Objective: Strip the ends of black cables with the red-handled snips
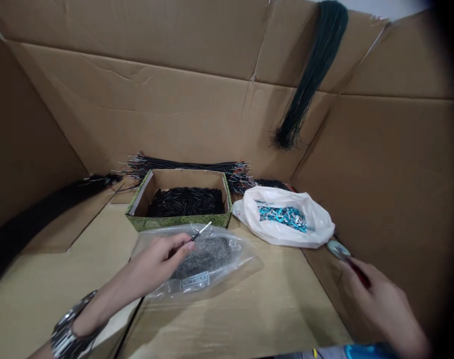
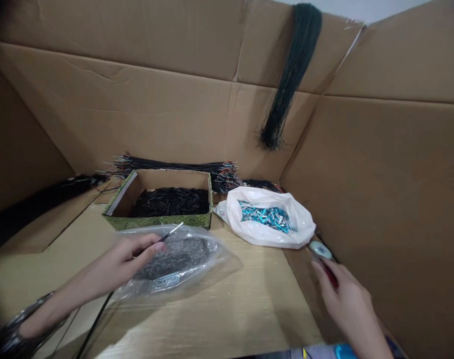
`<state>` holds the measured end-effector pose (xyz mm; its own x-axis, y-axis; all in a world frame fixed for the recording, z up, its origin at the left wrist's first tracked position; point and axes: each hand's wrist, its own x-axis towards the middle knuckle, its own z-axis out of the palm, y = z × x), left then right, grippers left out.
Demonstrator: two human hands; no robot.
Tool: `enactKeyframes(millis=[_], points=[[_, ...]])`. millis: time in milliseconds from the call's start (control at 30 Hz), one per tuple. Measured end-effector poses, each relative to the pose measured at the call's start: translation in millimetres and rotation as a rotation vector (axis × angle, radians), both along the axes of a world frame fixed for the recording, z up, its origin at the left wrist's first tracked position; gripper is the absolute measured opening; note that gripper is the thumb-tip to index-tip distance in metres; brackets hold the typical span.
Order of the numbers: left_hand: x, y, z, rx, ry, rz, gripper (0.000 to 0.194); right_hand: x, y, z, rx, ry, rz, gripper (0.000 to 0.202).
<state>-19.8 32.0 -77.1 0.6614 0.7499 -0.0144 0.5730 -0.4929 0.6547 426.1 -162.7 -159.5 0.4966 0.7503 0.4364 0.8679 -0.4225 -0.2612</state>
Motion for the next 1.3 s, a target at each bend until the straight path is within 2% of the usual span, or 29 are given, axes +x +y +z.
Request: enactKeyframes(millis=[133,200,267,333,567,867,1067,1300], points=[[5.1,-4.2,2.2,-0.007,0.02,-0.016,0.04,-113.9,32.4,55.9,0.0,0.267,0.394,0.036],[6.9,-6.9,3.0,0.004,0.022,-0.007,0.04,-164.7,49.7,76.6,-0.055,0.411,0.558,0.03],[7.5,-10.9,4.1,0.014,0.023,0.005,0.039,-199.9,66.6,89.5,-0.146,0.482,0.689,0.026],[6.3,-16.2,5.6,0.018,0.029,0.021,0.037,-219.8,81.9,95.2,-0.198,0.499,0.743,0.025],[-4.2,-31.2,3.3,0.021,0.06,0.088,0.033,-240.0,113.0,85.2,-0.267,0.48,0.787,0.025],[-1.8,-33.0,-2.7,0.031,0.114,0.094,0.034,-251.2,121.1,79.3,-0.269,0.428,0.833,0.022],[-3.6,-28.2,-5.7,0.011,0.145,0.091,0.036,-256.1,127.3,67.7,-0.288,0.325,0.898,0.026],[-4.7,-30.5,-10.8,-0.006,0.155,0.097,0.035,-248.7,134.3,64.9,-0.287,0.261,1.002,0.023]])
